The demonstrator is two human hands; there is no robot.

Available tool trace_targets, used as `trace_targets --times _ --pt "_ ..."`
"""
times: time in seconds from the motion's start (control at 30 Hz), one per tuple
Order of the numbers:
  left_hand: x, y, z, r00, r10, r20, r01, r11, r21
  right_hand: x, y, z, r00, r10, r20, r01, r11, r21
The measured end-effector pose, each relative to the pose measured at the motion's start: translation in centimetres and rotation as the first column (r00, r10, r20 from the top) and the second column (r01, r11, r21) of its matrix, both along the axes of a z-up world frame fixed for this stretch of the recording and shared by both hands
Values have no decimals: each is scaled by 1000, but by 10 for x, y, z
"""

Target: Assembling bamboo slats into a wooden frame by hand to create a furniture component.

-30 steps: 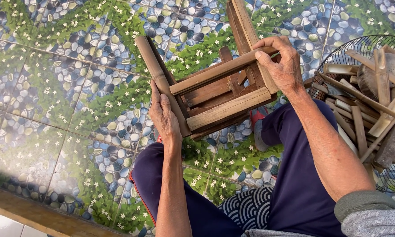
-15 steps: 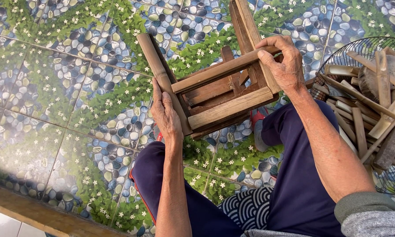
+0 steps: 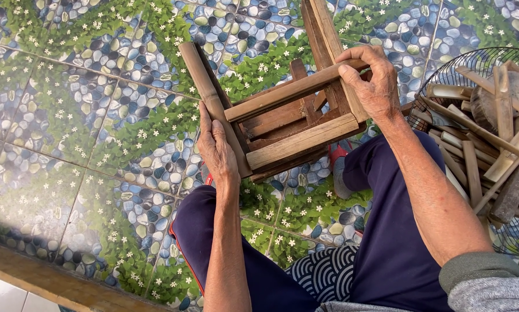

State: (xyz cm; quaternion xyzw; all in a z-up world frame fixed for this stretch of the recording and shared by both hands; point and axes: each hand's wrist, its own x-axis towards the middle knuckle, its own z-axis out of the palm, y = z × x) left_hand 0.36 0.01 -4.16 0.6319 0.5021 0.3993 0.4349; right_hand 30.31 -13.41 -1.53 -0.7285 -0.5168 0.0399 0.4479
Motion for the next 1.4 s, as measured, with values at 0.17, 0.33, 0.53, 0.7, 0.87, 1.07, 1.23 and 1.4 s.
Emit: trace_targets --times 0.17,0.33,0.53,0.7,0.87,1.07,1.23,1.4 --pt "1 0 3 999 -15 33 15 1000 0 -1 0 2 1000 -2 -1 2 1000 -7" --pt "1 1 1 1000 -8 15 8 1000 7 0 0 1 1000 3 8 -3 1000 -2" --pt "1 0 2 1000 -8 13 7 1000 28 -1 0 2 1000 -8 20 9 1000 -12" --pt "2 1 3 1000 2 -5 -2 1000 11 0 1 3 1000 -15 4 15 1000 -18" --pt "0 0 5 1000 -6 18 6 1000 -4 -2 0 3 1000 4 -20 -5 1000 -17" --pt "-1 0 5 996 -34 79 36 999 -17 -3 -2 9 998 26 -64 -26 1000 -5" --pt "-1 -2 14 985 -75 155 82 996 -38 -13 -4 23 979 9 -205 -17 999 -35" --pt "-1 -2 23 966 -36 257 58 995 -80 -8 -2 11 948 -70 -311 94 994 63"
